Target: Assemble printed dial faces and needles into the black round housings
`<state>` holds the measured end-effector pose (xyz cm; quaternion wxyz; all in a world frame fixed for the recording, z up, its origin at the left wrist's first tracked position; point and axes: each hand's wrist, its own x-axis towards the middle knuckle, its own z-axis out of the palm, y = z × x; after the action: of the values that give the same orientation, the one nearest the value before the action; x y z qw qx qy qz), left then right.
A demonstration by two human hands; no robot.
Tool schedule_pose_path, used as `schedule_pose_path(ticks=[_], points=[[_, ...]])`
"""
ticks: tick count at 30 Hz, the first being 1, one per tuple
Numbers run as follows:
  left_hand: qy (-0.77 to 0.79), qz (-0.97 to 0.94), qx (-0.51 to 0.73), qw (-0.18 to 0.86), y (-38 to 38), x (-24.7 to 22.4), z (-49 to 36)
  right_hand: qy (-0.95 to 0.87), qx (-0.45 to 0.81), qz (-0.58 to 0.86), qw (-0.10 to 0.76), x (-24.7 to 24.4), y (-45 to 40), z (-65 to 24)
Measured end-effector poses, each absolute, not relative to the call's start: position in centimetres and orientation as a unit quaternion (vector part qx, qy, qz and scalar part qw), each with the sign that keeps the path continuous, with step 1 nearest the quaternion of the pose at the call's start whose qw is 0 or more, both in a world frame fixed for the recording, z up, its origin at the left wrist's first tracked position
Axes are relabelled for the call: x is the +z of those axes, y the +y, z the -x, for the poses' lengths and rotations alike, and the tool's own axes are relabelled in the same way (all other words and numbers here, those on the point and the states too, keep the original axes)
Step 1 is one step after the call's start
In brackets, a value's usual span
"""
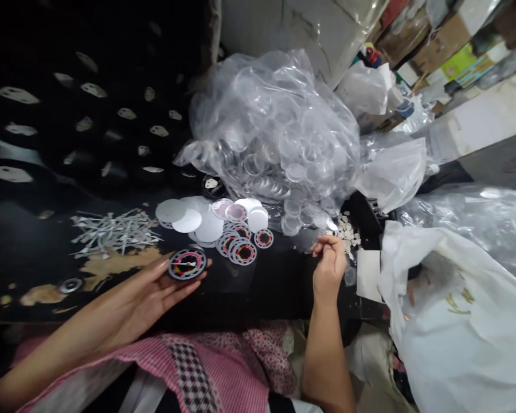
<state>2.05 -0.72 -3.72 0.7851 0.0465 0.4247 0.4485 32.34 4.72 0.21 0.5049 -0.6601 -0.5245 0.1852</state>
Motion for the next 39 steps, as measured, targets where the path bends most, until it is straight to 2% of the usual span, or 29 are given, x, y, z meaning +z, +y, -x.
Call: schedule_pose_path(ticks=[3,6,8,10,13,16,19,22,26,29,30,32,35,37,39], points=[[0.444,-0.07,0.48,0.754,-0.5,-2.8,-2.5,-0.557,0.119,0.681,0.461,1.4,3.9,-31.8],[0.455,-0.098,0.494,0.734,-0.3,-1.6,-3.0,-0.682,0.043,0.623,0.381,3.6,3.3,-27.5],[0.469,-0.106,0.494,0.724,-0.3,-0.9,-3.2,-0.785,0.152,0.524,0.293,4.6,3.2,-23.6],[0.483,-0.104,0.495,0.715,-0.1,-0.5,-3.1,-0.837,0.202,0.464,0.206,4.7,3.4,-20.3],[0.493,-0.117,0.482,0.715,0.0,-0.1,-2.6,-0.878,0.148,0.434,0.136,3.9,3.9,-17.6],[0.501,-0.137,0.469,0.715,0.1,-0.1,-2.2,-0.897,0.09,0.415,0.12,2.9,4.3,-17.0],[0.5,-0.087,0.485,0.712,-0.1,-0.7,-2.3,-0.895,0.086,0.422,0.116,2.7,4.3,-16.6],[0.483,-0.026,0.489,0.726,-0.4,-1.6,-2.6,-0.866,0.135,0.472,0.095,3.0,4.1,-15.8],[0.484,-0.051,0.497,0.718,-0.4,-2.3,-2.6,-0.829,0.234,0.504,0.056,3.9,4.8,-15.6],[0.505,-0.078,0.51,0.693,-0.2,-1.9,-2.3,-0.813,0.335,0.467,0.093,4.0,7.4,-17.3],[0.508,-0.081,0.515,0.686,-0.1,-1.7,-2.2,-0.805,0.321,0.485,0.118,3.8,8.6,-18.0],[0.51,-0.083,0.523,0.678,0.0,-1.3,-2.1,-0.782,0.191,0.574,0.148,3.1,11.2,-19.5],[0.514,-0.066,0.517,0.681,0.1,-0.9,-2.2,-0.779,0.022,0.622,0.077,1.5,14.3,-21.2],[0.514,-0.053,0.511,0.687,0.1,-0.9,-2.3,-0.792,0.005,0.609,0.05,0.8,15.2,-21.9],[0.509,-0.049,0.509,0.692,0.1,-1.0,-2.2,-0.79,0.017,0.608,0.077,0.6,15.4,-22.4]])
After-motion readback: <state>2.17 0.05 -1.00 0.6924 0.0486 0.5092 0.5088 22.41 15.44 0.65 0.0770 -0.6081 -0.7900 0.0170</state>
